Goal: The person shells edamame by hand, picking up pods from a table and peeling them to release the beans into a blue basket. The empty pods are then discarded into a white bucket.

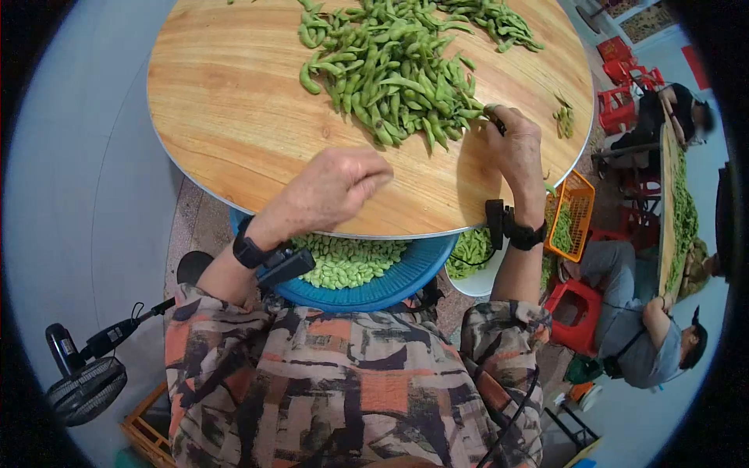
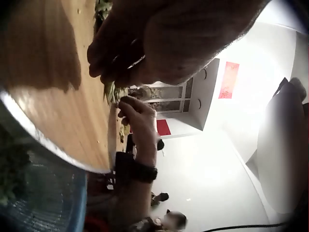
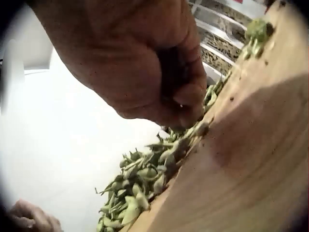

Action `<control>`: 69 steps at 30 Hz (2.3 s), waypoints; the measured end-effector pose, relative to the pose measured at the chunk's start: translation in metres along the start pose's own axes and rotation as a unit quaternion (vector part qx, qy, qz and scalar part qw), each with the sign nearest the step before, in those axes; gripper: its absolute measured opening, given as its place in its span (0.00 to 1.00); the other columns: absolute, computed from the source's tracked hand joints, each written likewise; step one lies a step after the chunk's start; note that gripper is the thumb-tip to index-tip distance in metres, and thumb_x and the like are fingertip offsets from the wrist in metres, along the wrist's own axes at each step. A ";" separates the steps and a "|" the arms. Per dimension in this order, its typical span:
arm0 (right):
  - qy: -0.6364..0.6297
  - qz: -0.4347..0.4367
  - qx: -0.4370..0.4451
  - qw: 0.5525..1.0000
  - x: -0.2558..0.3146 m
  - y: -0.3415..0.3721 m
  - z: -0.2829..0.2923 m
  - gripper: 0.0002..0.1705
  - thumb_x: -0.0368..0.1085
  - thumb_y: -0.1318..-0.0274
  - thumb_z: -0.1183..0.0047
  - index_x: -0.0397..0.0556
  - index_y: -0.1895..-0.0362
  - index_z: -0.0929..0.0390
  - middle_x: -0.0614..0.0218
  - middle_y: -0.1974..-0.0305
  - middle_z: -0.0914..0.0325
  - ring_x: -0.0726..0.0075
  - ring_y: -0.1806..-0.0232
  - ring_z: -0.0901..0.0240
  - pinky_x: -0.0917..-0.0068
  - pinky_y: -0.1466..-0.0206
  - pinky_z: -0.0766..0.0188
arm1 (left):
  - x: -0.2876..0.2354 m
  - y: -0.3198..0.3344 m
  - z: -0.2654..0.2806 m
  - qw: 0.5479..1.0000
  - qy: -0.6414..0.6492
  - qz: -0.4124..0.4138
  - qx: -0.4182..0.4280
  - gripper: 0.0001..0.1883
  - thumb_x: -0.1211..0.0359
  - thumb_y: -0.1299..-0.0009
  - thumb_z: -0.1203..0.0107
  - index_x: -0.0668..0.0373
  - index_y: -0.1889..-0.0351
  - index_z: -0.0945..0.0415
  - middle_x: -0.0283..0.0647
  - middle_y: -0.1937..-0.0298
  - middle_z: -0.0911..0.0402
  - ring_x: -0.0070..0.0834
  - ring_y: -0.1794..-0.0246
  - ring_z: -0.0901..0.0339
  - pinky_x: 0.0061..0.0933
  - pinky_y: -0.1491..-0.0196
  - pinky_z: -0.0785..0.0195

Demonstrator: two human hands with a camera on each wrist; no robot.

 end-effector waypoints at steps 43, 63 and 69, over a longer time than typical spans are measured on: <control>-0.642 -0.278 0.252 0.668 0.080 0.118 -0.095 0.13 0.28 0.34 0.52 0.37 0.49 0.22 0.77 0.75 0.34 0.87 0.81 0.46 0.84 0.81 0.51 | 0.052 0.041 -0.064 0.796 0.509 0.326 0.024 0.06 0.74 0.36 0.37 0.62 0.64 0.23 0.29 0.83 0.26 0.12 0.87 0.34 0.16 0.85 0.46; -0.658 -0.291 0.258 0.645 0.073 0.115 -0.103 0.13 0.31 0.32 0.51 0.39 0.49 0.23 0.77 0.78 0.31 0.90 0.82 0.49 0.87 0.81 0.54 | 0.038 0.036 -0.077 0.708 0.634 0.305 0.063 0.14 0.61 0.24 0.47 0.65 0.59 0.21 0.34 0.76 0.21 0.14 0.82 0.27 0.13 0.80 0.37; -0.353 -0.155 0.083 0.919 0.091 0.104 -0.064 0.17 0.27 0.40 0.43 0.40 0.46 0.24 0.70 0.72 0.21 0.77 0.68 0.26 0.79 0.64 0.27 | 0.055 0.038 -0.069 0.705 0.634 0.306 -0.088 0.10 0.66 0.26 0.43 0.65 0.58 0.20 0.34 0.72 0.19 0.14 0.78 0.25 0.12 0.78 0.37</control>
Point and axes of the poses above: each hand's wrist, its own y-axis away from the middle knuckle, its own z-axis out of the back of the hand, x = y × z, the point moved 10 cm from there along -y, towards the middle knuckle
